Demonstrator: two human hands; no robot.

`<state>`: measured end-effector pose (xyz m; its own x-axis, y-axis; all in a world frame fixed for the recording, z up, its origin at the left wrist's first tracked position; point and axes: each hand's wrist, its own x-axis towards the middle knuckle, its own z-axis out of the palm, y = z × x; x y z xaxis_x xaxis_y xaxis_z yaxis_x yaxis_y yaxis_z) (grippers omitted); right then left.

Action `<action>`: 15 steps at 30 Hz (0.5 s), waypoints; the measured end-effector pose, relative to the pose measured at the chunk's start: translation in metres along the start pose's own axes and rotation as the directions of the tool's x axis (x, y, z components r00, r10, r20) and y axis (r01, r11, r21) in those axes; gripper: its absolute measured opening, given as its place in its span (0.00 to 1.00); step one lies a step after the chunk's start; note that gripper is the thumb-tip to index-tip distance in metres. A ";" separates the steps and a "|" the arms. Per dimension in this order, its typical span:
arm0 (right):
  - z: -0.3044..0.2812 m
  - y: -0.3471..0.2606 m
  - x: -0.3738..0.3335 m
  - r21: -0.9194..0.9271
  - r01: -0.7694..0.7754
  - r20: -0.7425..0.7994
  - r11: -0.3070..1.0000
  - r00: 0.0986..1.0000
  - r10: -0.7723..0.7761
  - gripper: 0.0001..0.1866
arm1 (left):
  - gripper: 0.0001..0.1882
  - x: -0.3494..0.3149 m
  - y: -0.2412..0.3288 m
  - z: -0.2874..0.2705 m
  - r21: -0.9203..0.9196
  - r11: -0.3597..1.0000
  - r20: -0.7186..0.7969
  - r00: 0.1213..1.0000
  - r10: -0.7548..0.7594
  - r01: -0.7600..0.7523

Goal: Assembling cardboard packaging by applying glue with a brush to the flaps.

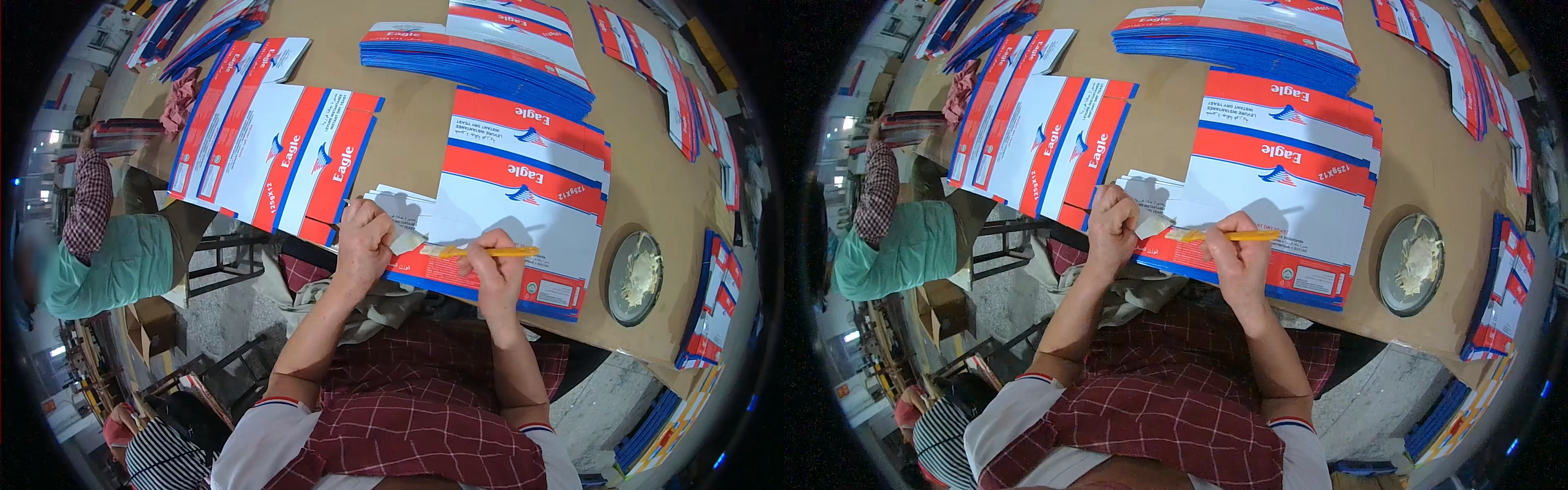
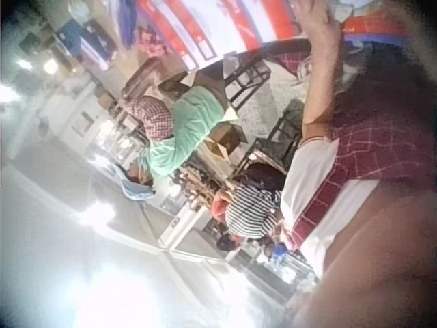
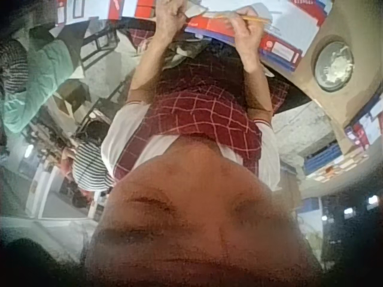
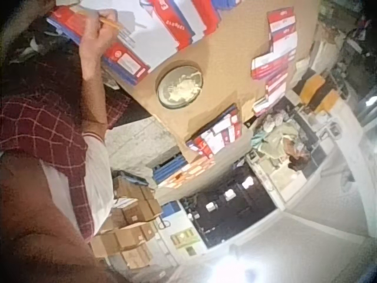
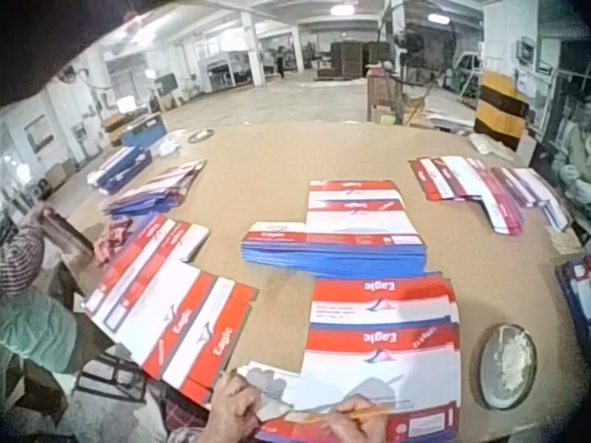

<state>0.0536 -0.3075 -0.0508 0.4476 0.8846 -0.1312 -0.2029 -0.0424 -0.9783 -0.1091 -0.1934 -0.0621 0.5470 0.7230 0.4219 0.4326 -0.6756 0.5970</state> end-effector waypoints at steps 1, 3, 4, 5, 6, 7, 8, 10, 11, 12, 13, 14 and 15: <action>0.005 -0.004 -0.001 0.069 0.013 -0.056 0.998 0.998 -0.009 0.04 | 0.12 0.000 0.000 0.001 0.009 0.999 -0.013 0.999 0.034 -0.034; 0.011 -0.001 -0.001 0.021 0.063 -0.049 0.998 0.997 -0.062 0.04 | 0.12 0.001 0.001 0.000 0.010 1.000 -0.018 0.999 0.030 -0.030; 0.012 0.001 -0.001 -0.027 0.113 -0.040 0.993 0.993 -0.114 0.04 | 0.12 0.001 0.002 0.000 0.011 1.000 -0.022 0.999 0.026 -0.026; 0.010 0.003 -0.002 -0.027 0.113 -0.042 0.993 0.993 -0.114 0.04 | 0.12 0.001 0.002 0.000 0.010 1.000 -0.021 0.999 0.027 -0.027; 0.007 0.005 -0.002 -0.086 0.120 0.002 0.989 0.993 -0.120 0.04 | 0.12 0.000 0.002 0.001 0.009 1.000 -0.021 0.999 0.026 -0.026; 0.005 0.006 -0.003 -0.145 0.130 0.045 0.981 0.991 -0.124 0.05 | 0.12 0.000 0.001 0.001 0.008 1.000 -0.022 0.999 0.025 -0.025; 0.006 0.007 -0.004 -0.145 0.131 0.044 0.981 0.991 -0.126 0.05 | 0.12 0.000 0.000 0.001 0.008 1.000 -0.022 0.999 0.026 -0.026; 0.009 0.004 -0.006 -0.135 0.155 -0.055 0.979 0.985 -0.163 0.05 | 0.12 -0.001 0.000 0.001 0.010 1.000 -0.023 0.999 0.023 -0.023; 0.011 0.000 -0.005 -0.135 0.155 -0.054 0.979 0.985 -0.163 0.05 | 0.12 0.000 -0.001 0.001 0.010 1.000 -0.023 0.999 0.023 -0.023; 0.014 -0.006 -0.004 -0.228 0.203 0.016 0.952 0.979 -0.205 0.05 | 0.12 0.000 -0.001 0.001 0.006 1.000 -0.026 0.999 0.028 -0.028; 0.016 -0.010 -0.003 -0.315 0.255 0.089 0.914 0.967 -0.239 0.04 | 0.12 0.000 -0.001 0.001 0.002 0.999 -0.028 0.999 0.033 -0.033; 0.015 -0.009 -0.004 -0.315 0.255 0.088 0.914 0.967 -0.239 0.04 | 0.12 0.000 -0.001 0.001 0.001 0.999 -0.028 0.999 0.033 -0.033; 0.012 -0.007 -0.004 -0.297 0.269 0.070 0.916 0.963 -0.260 0.04 | 0.12 -0.001 -0.001 0.001 -0.008 1.000 -0.018 1.000 0.016 -0.017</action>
<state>0.0424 -0.3053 -0.0418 0.4229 0.8954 0.1392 0.1934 0.0610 -0.9792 -0.1093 -0.1933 -0.0641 0.5409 0.7143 0.4440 0.4176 -0.6863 0.5954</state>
